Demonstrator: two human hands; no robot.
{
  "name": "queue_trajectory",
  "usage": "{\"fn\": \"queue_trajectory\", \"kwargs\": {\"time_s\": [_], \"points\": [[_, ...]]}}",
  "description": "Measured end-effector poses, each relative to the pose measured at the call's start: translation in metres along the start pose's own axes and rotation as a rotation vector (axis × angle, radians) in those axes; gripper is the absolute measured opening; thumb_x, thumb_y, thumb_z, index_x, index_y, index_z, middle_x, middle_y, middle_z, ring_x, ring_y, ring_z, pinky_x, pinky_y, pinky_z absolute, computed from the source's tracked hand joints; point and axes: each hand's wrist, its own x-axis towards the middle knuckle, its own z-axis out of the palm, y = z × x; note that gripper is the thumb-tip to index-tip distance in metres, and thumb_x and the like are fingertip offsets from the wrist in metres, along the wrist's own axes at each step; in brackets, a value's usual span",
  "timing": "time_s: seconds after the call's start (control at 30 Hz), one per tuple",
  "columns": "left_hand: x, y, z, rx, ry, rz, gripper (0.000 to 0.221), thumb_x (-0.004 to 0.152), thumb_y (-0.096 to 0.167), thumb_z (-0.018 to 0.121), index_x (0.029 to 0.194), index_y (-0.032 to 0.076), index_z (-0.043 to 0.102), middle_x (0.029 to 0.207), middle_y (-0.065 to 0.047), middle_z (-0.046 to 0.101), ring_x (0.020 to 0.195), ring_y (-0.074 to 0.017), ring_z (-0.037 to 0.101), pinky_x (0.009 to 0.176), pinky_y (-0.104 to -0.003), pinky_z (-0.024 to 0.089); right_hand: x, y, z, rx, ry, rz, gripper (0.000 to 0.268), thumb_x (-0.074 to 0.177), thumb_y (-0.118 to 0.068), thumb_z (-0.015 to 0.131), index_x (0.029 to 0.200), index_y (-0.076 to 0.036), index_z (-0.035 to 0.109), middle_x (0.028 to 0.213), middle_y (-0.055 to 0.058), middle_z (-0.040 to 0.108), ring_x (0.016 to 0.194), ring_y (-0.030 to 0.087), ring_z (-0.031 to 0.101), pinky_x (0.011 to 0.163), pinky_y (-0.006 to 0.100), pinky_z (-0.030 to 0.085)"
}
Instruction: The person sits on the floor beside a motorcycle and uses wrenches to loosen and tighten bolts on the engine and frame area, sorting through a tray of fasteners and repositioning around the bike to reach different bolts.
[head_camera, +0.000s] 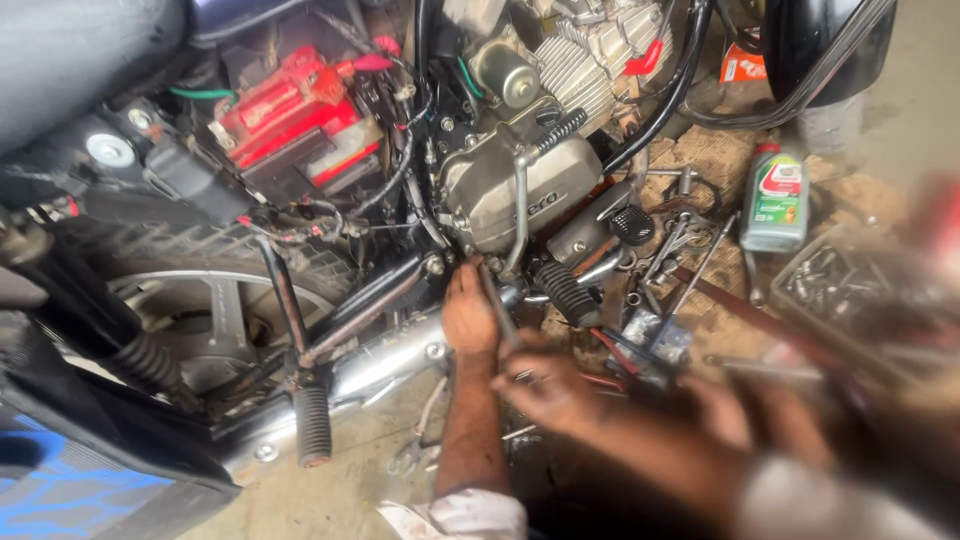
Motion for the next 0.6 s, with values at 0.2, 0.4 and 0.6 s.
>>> {"fn": "queue_trajectory", "kwargs": {"time_s": [0.2,0.4,0.6], "points": [[0.001,0.001,0.008,0.002,0.133,-0.008,0.024,0.102,0.018,0.056,0.126,0.014,0.059,0.112,-0.014,0.072,0.098,-0.0382,0.071,0.08,-0.05,0.057,0.021,0.063,-0.038,0.658,0.229,0.493,0.023,0.097,-0.018,0.066,0.082,-0.002,0.063,0.091,0.01,0.077,0.074,0.018,0.068,0.07,0.03,0.058],[0.005,0.004,0.0,0.052,0.014,-0.054,0.025,0.1,0.018,0.058,0.124,0.014,0.058,0.113,-0.015,0.071,0.095,-0.0358,0.072,0.078,-0.047,0.058,0.052,0.033,-0.056,0.944,0.439,1.04,0.025,0.1,-0.032,0.058,0.091,-0.01,0.065,0.082,0.009,0.069,0.072,0.018,0.064,0.067,0.034,0.053],[0.003,0.002,0.002,0.037,0.029,0.038,0.038,0.085,0.011,0.059,0.123,0.013,0.058,0.107,-0.016,0.072,0.091,-0.0376,0.071,0.073,-0.049,0.059,-0.005,0.004,0.003,0.135,0.034,0.046,0.024,0.091,-0.023,0.078,0.086,-0.004,0.064,0.112,0.013,0.064,0.101,0.023,0.064,0.081,0.034,0.056]]}}
